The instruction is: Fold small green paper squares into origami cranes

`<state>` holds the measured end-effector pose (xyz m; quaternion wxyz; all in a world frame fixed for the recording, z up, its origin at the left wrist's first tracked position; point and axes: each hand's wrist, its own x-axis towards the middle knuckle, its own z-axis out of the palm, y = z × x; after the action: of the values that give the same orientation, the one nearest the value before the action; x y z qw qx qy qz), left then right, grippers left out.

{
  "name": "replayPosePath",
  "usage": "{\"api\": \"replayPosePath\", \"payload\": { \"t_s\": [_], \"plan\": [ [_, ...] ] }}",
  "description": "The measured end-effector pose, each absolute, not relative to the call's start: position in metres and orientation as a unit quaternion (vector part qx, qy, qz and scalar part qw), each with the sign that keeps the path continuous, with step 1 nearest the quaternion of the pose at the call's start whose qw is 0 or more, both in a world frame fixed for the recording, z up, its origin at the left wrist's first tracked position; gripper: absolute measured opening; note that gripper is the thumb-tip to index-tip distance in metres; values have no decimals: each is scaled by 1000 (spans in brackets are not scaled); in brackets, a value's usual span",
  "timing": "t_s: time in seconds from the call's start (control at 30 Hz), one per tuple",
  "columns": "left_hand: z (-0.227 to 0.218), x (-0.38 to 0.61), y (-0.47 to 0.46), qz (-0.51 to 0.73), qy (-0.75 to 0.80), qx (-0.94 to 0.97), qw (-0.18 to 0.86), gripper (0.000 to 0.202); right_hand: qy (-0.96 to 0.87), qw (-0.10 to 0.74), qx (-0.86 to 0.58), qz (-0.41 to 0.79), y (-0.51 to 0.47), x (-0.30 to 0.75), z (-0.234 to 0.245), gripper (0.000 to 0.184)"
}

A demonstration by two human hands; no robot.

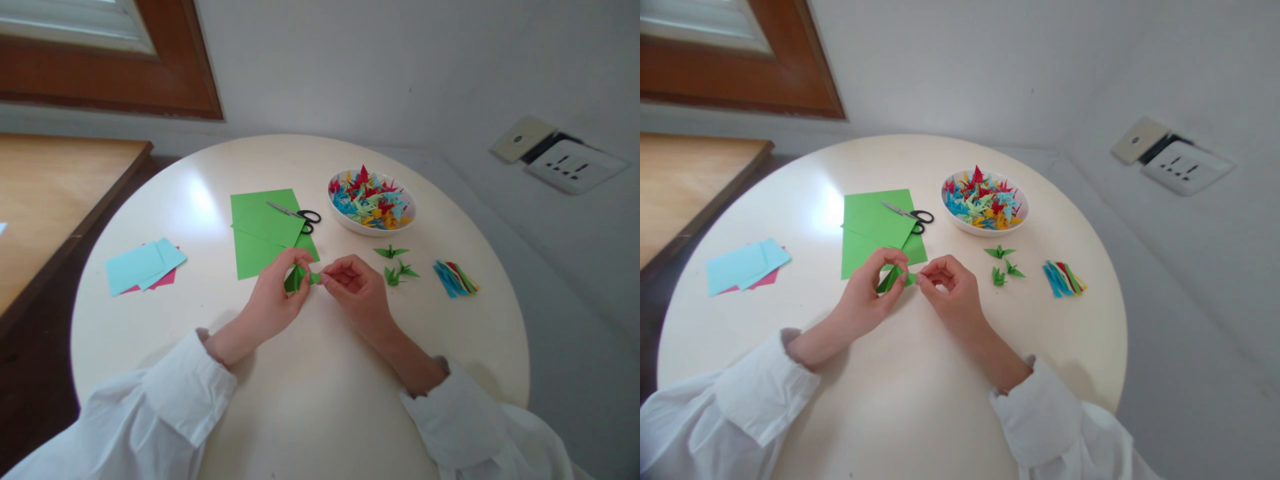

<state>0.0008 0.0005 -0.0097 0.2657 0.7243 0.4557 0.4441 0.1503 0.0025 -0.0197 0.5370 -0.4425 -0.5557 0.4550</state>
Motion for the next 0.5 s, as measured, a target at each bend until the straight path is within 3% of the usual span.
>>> {"api": "replayPosePath", "payload": {
  "t_s": [0.5],
  "plan": [
    [-10,1,-1,449,461,722,254,18,-559,546,-442,441,1,150,-19,12]
  ]
}}
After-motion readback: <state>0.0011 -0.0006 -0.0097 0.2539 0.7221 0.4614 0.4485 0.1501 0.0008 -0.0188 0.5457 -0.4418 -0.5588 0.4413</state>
